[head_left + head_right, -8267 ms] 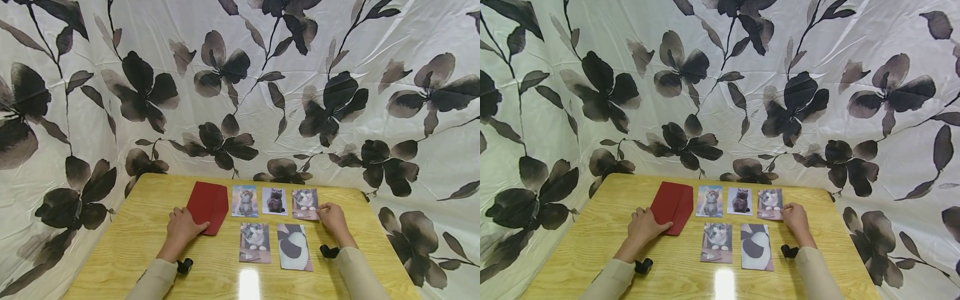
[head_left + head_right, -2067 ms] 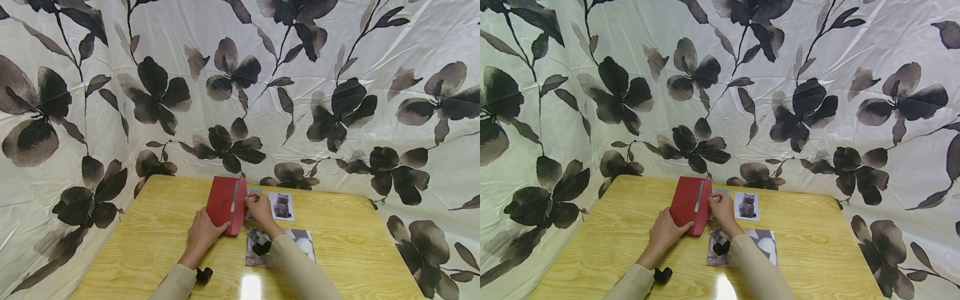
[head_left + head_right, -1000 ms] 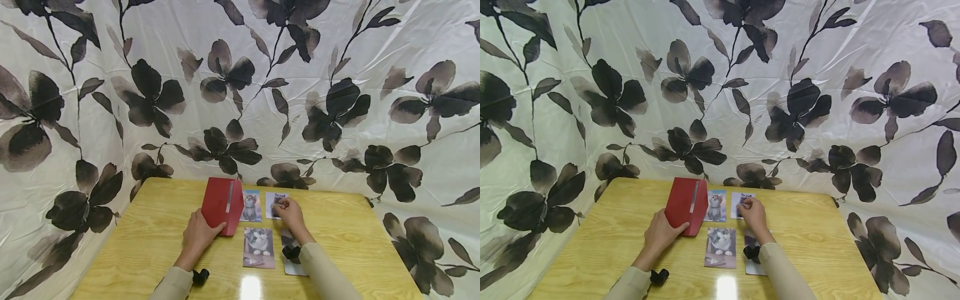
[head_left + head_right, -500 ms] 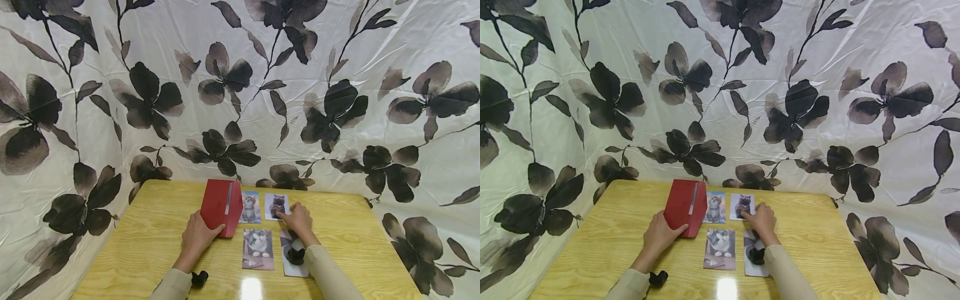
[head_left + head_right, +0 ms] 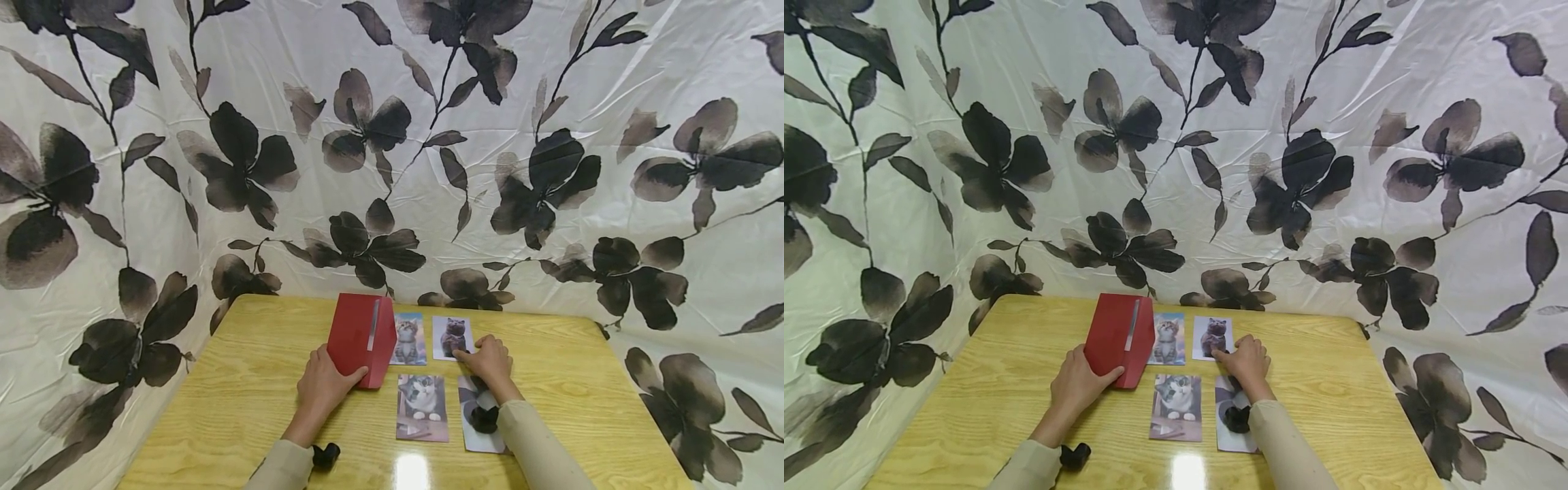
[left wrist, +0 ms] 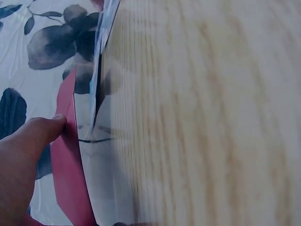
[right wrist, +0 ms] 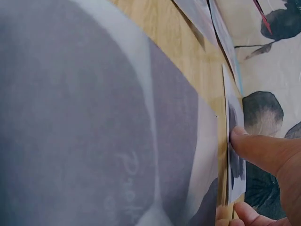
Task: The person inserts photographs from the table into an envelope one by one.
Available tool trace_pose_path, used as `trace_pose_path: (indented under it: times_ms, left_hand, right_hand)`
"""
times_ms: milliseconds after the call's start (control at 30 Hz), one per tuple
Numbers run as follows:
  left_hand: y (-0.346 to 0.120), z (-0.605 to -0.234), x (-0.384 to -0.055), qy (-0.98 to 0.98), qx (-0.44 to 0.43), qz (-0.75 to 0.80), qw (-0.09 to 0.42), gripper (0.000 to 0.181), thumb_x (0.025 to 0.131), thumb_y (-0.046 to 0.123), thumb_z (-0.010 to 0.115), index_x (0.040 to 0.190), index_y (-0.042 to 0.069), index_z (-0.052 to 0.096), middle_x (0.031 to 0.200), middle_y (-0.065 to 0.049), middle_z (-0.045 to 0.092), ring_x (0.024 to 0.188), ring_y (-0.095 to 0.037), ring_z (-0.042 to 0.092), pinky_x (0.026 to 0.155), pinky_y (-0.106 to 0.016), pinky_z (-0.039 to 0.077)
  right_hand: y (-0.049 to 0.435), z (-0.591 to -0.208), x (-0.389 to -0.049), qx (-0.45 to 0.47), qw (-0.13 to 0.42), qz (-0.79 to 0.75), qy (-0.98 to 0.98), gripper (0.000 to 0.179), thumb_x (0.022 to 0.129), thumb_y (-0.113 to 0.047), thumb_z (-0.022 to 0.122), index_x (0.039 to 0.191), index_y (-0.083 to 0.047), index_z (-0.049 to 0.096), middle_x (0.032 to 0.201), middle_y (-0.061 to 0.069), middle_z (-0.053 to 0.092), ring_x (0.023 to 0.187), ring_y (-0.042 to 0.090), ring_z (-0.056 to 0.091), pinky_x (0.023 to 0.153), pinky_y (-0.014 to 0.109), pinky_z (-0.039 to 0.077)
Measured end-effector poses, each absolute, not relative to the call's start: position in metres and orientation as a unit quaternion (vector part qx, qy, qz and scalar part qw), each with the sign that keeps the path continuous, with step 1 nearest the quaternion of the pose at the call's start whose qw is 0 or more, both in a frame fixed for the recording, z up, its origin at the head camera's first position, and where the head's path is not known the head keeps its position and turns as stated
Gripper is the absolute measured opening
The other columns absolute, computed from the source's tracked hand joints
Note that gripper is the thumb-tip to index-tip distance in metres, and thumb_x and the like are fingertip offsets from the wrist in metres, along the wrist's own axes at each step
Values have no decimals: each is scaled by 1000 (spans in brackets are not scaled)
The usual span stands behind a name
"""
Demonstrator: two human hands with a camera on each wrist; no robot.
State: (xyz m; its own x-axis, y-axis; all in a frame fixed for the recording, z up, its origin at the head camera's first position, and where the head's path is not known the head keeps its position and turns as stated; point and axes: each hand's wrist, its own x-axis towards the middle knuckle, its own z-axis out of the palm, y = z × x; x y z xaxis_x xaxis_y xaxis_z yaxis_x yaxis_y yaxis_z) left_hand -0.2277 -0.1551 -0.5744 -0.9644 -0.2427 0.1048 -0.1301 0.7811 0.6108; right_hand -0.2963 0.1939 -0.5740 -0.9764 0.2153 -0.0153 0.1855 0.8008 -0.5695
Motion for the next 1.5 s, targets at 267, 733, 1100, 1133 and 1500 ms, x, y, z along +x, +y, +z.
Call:
trace_pose_path:
  times_ms: [267, 733, 1100, 1133, 1500]
  left_hand:
    - [-155, -576, -226, -939, 98, -317, 90, 106, 79, 58, 90, 148, -7, 44, 126, -23, 59, 107, -37, 63, 84, -61, 58]
    - [-155, -575, -228, -940, 99, -312, 92, 106, 79, 58, 90, 148, -7, 43, 126, -23, 58, 108, -37, 63, 85, -62, 58]
    - [-154, -575, -227, -940, 100, -313, 92, 106, 79, 59, 90, 148, -7, 44, 125, -23, 59, 107, -38, 63, 84, -62, 57]
    - [-154, -575, -227, -940, 100, -313, 92, 106, 79, 59, 90, 148, -7, 44, 125, -23, 59, 107, -37, 63, 84, -62, 57]
    - [-156, -573, -227, -939, 102, -317, 89, 105, 79, 59, 90, 148, -6, 45, 125, -22, 60, 108, -37, 63, 84, -61, 58]
  right_hand:
    - [196, -574, -295, -100, 25, 295, -950, 61, 85, -50, 89, 111, 1, 67, 112, 23, 65, 108, 45, 60, 95, 62, 43]
    - [193, -574, -297, -110, 27, 297, -948, 60, 85, -47, 90, 114, 1, 68, 112, 22, 67, 106, 45, 63, 95, 62, 46]
    - [190, -570, -297, -107, 21, 313, -944, 57, 86, -40, 90, 111, 1, 60, 105, 19, 66, 100, 42, 64, 92, 60, 45]
    - [190, -570, -297, -106, 19, 315, -943, 57, 86, -39, 90, 111, 0, 59, 104, 19, 66, 99, 42, 64, 92, 60, 45]
    - [191, -571, -299, -110, 7, 320, -941, 65, 90, -37, 87, 127, 6, 57, 118, 26, 70, 101, 43, 69, 88, 57, 51]
